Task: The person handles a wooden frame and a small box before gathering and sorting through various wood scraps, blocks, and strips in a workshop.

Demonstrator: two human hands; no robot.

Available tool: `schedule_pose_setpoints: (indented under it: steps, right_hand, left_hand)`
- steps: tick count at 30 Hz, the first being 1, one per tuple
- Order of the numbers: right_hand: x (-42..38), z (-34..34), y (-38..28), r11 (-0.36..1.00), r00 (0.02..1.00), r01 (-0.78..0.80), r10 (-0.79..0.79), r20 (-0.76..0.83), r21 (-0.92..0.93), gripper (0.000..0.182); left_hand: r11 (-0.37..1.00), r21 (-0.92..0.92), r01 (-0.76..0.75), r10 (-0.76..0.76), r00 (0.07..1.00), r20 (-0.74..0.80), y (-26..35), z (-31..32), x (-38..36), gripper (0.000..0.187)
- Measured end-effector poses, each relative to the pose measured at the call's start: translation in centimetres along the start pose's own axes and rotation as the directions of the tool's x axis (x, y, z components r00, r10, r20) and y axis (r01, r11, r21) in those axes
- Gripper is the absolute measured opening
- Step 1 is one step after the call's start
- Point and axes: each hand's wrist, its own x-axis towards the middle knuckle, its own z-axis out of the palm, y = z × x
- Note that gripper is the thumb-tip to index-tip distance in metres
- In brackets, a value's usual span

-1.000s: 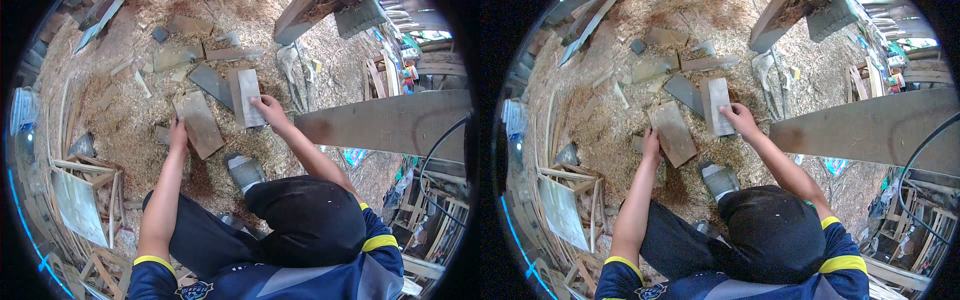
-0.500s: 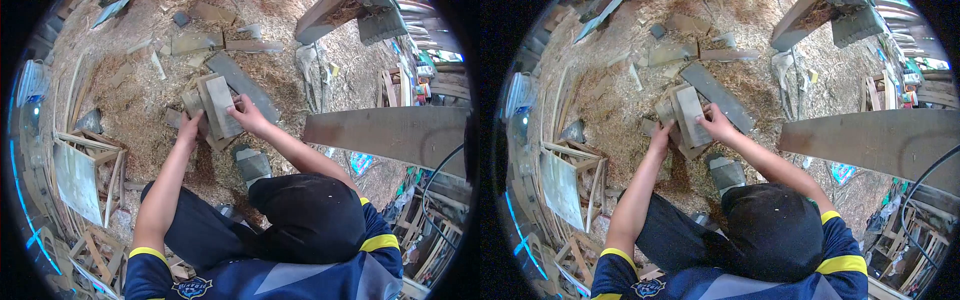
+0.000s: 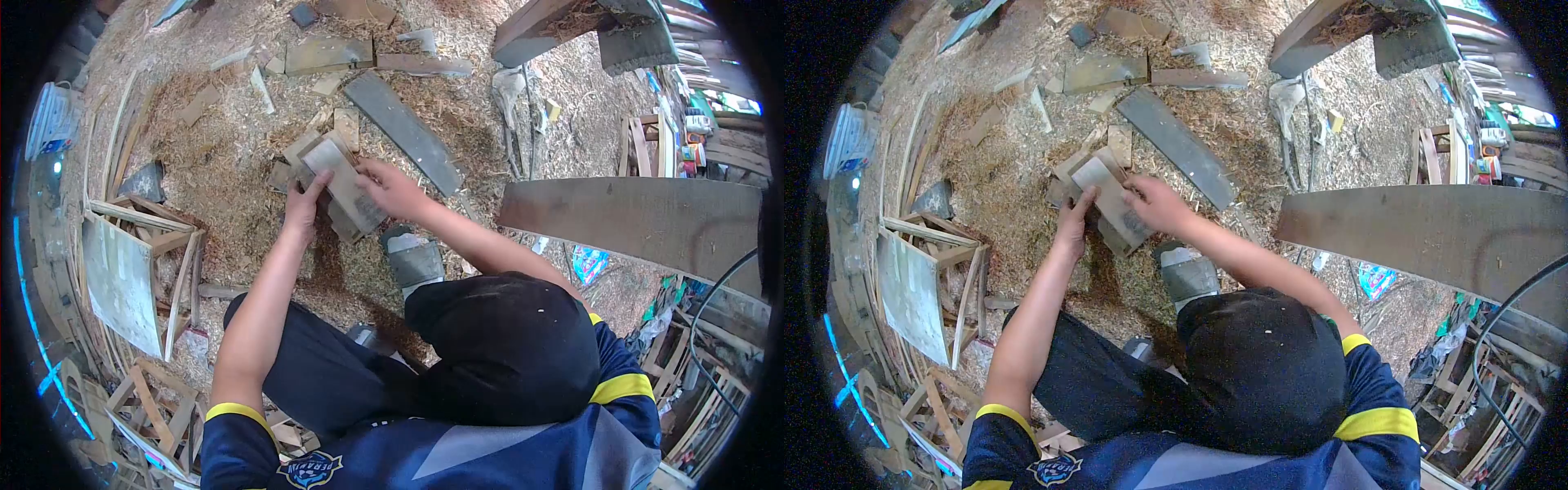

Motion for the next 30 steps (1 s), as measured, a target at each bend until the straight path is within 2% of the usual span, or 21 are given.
schedule_pose_setpoints:
  steps: [2, 3, 5, 6, 8, 9, 10, 11, 14, 15, 17, 18, 19, 20, 21, 23, 25, 27, 28, 29, 30]
  right_hand:
    - [0.8, -1.5, 2.2, 0.961, 0.952, 0.151, -0.204, -0.226, -0.233, 0.045]
    - [0.9, -2.3, 3.6, 0.959, 0.954, 0.15, -0.205, -0.221, -0.241, 0.045]
    - [0.5, -4.4, 6.5, 0.757, 0.852, -0.115, -0.258, -0.455, -0.643, 0.059]
    - [0.1, -5.5, 7.3, 0.754, 0.853, -0.116, -0.258, -0.454, -0.647, 0.059]
    - [-0.6, -6.9, 8.4, 0.8, 0.908, -0.327, 0.119, -0.401, -0.503, 0.077]
    - [-0.6, -7.3, 8.7, 0.8, 0.908, -0.33, 0.123, -0.401, -0.501, 0.077]
    - [-0.6, -7.6, 9.0, 0.783, 0.913, -0.323, 0.109, -0.394, -0.531, 0.083]
    - [-0.5, -7.7, 9.2, 0.766, 0.918, -0.315, 0.095, -0.386, -0.56, 0.088]
    - [0.2, -8.3, 8.6, 0.725, 0.932, -0.323, 0.13, -0.34, -0.608, 0.087]
    - [0.2, -8.4, 8.8, 0.728, 0.932, -0.321, 0.129, -0.338, -0.606, 0.087]
    - [0.5, -8.8, 9.0, 0.934, 0.947, -0.273, 0.219, -0.233, -0.232, 0.079]
    - [0.5, -8.9, 9.0, 0.934, 0.949, -0.27, 0.217, -0.23, -0.233, 0.079]
    - [0.5, -8.9, 9.0, 0.933, 0.93, -0.343, 0.353, -0.099, 0.107, 0.074]
    - [0.5, -8.9, 9.1, 0.803, 0.898, -0.421, 0.433, 0.071, 0.422, 0.071]
    - [0.2, -8.9, 8.7, 0.804, 0.899, -0.42, 0.432, 0.072, 0.422, 0.071]
    - [-0.6, -9.0, 7.0, 0.509, 0.848, -0.462, 0.493, 0.195, 0.726, 0.067]
    - [-0.7, -8.6, 6.2, 0.497, 0.839, -0.475, 0.503, 0.204, 0.727, 0.067]
    - [-0.2, -7.2, 5.7, 0.833, 0.934, -0.285, 0.353, -0.059, 0.474, 0.067]
    - [-0.6, -7.2, 3.5, 0.905, 0.939, -0.263, 0.32, -0.127, 0.333, 0.077]
    - [-0.9, -7.0, 2.0, 0.905, 0.94, -0.262, 0.318, -0.126, 0.334, 0.077]
    - [-1.0, -6.7, 0.8, 0.958, 0.949, -0.235, 0.262, -0.173, 0.165, 0.082]
  left_hand:
    - [1.0, -0.018, 0.02, -0.021, 0.998, -0.057, 0.1, -0.2, 0.1, 0.079]
    - [0.999, -0.027, 0.02, -0.022, 0.998, -0.057, -0.3, -0.6, 0.4, 0.079]
    - [0.988, -0.156, 0.019, -0.029, 0.998, -0.062, -1.3, -1.8, 1.3, 0.08]
    - [0.977, -0.209, 0.053, -0.058, 0.998, -0.018, -1.1, -2.1, 1.4, 0.081]
    - [0.962, -0.263, 0.073, -0.079, 0.997, -0.012, -0.9, -2.8, 1.7, 0.081]
    - [0.946, -0.313, 0.091, -0.098, 0.995, -0.008, -0.7, -2.9, 1.7, 0.082]
    - [0.967, -0.251, 0.049, -0.057, 0.998, -0.024, -0.6, -2.9, 1.8, 0.092]
    - [0.967, -0.248, 0.053, -0.061, 0.998, -0.024, -0.4, -2.9, 1.9, 0.092]
    - [0.958, -0.28, 0.059, -0.071, 0.997, -0.032, 0.1, -3.1, 2.1, 0.093]
    - [0.948, -0.31, 0.071, -0.084, 0.996, -0.029, 0.3, -3.0, 2.0, 0.087]
    - [0.937, -0.342, 0.077, -0.093, 0.995, -0.031, 0.7, -2.9, 1.9, 0.081]
    - [0.953, -0.295, 0.074, -0.106, 0.99, -0.093, 0.7, -2.8, 1.8, 0.082]
    - [0.966, -0.248, 0.075, -0.116, 0.981, -0.156, 0.8, -2.6, 1.7, 0.084]
    - [0.966, -0.249, 0.074, -0.116, 0.981, -0.158, 0.4, -3.0, 2.0, 0.084]
    - [0.955, -0.281, 0.101, -0.149, 0.977, -0.156, -0.6, -3.8, 2.9, 0.085]
    - [0.942, -0.311, 0.128, -0.183, 0.971, -0.155, -1.0, -4.0, 3.1, 0.087]
    - [0.962, -0.252, 0.102, -0.155, 0.967, -0.2, -0.6, -3.4, 2.5, 0.088]
    - [0.963, -0.252, 0.098, -0.15, 0.968, -0.199, -0.4, -3.3, 2.2, 0.087]
    - [0.963, -0.254, 0.091, -0.143, 0.971, -0.193, -0.3, -3.2, 2.1, 0.087]
    - [0.963, -0.253, 0.09, -0.142, 0.97, -0.196, -0.1, -3.1, 1.9, 0.087]
    - [0.977, -0.185, 0.111, -0.147, 0.97, -0.196, 0.5, -2.9, 1.5, 0.09]
